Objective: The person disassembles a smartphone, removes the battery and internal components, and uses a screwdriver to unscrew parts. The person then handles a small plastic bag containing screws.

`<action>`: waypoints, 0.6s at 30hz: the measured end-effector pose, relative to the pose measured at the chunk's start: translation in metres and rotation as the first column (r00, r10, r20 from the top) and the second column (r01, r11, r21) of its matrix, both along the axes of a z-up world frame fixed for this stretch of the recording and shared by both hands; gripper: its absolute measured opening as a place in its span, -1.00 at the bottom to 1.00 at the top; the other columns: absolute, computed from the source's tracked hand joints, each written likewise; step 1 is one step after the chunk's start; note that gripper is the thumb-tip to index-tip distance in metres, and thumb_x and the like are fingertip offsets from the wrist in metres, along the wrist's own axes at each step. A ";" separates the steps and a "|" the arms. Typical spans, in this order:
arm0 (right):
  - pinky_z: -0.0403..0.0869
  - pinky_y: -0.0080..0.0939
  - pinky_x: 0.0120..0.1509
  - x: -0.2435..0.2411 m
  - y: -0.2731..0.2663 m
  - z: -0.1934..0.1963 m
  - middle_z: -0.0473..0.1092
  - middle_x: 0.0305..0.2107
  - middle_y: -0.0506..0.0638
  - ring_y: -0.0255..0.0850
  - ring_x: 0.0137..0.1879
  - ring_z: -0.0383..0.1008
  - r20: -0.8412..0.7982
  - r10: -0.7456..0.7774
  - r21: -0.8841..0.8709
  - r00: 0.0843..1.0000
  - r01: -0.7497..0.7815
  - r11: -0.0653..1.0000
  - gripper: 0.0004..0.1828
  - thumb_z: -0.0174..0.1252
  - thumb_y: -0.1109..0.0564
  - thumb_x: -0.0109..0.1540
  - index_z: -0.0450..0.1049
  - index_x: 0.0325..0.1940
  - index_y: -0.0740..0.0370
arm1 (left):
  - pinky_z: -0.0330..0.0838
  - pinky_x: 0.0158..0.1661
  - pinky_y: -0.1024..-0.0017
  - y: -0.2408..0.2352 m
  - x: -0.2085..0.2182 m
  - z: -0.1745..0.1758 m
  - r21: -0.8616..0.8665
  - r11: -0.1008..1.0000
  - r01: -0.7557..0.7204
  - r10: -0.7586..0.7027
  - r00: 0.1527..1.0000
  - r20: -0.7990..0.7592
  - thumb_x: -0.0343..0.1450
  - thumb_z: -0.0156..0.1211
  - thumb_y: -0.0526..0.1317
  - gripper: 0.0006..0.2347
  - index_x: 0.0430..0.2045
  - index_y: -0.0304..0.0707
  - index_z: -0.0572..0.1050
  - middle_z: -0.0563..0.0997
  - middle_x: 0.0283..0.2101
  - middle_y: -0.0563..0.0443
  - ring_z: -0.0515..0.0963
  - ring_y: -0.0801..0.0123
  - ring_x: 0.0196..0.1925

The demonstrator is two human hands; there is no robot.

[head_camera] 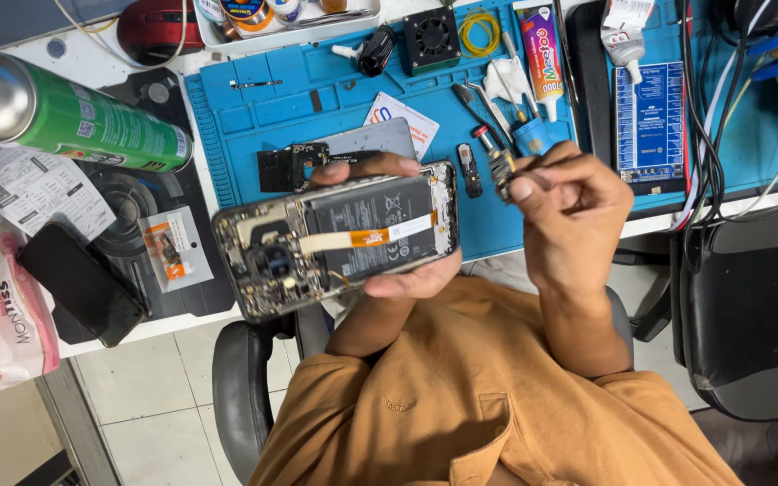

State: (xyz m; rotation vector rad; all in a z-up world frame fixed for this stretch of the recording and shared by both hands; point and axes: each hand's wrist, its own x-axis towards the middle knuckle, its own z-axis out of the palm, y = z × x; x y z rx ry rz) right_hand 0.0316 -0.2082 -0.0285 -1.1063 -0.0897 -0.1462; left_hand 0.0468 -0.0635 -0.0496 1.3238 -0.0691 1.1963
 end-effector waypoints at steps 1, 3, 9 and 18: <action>0.53 -0.25 -0.02 0.001 -0.004 -0.002 0.41 -0.31 0.09 -0.21 -0.15 0.51 -0.019 0.022 0.042 1.000 -0.022 0.999 -0.84 0.28 0.49 0.32 0.46 -0.16 0.39 | 0.16 0.28 0.41 0.000 0.000 0.006 -0.044 0.999 0.010 -0.009 1.000 0.005 0.58 -0.28 0.20 -0.54 -0.16 -0.22 0.40 0.66 -0.33 0.01 0.59 0.39 -0.17; 0.53 -0.26 -0.01 0.003 -0.008 -0.005 0.39 -0.32 0.08 -0.22 -0.16 0.50 -0.049 0.062 0.114 0.997 -0.056 0.992 -0.85 0.29 0.47 0.34 0.45 -0.17 0.38 | 0.16 0.27 0.40 0.002 0.000 0.019 -0.102 0.994 0.025 -0.025 1.000 0.000 0.58 -0.30 0.24 -0.50 -0.15 -0.23 0.41 0.65 -0.35 0.00 0.59 0.39 -0.18; 0.52 -0.24 -0.01 0.000 -0.010 -0.006 0.36 -0.34 0.04 -0.16 -0.14 0.49 -0.080 0.171 0.198 0.982 -0.152 0.968 -0.81 0.33 0.36 0.30 0.43 -0.18 0.25 | 0.13 0.33 0.29 0.008 -0.003 0.028 0.073 0.992 0.105 -0.103 0.994 -0.034 0.56 -0.34 0.21 -0.54 -0.18 -0.14 0.43 0.69 -0.29 0.09 0.66 0.53 -0.09; 0.38 -0.22 0.02 -0.002 0.000 0.001 0.28 -0.37 -0.02 -0.23 -0.22 0.31 -0.091 0.300 0.245 0.950 -0.271 0.931 -0.80 0.32 0.32 0.31 0.38 -0.25 0.26 | 0.30 0.13 0.37 0.066 -0.056 0.042 -0.128 0.562 0.817 -0.799 0.497 -0.338 0.52 -0.22 0.25 -0.46 0.19 -0.17 0.30 0.51 0.03 -0.01 0.59 0.40 0.04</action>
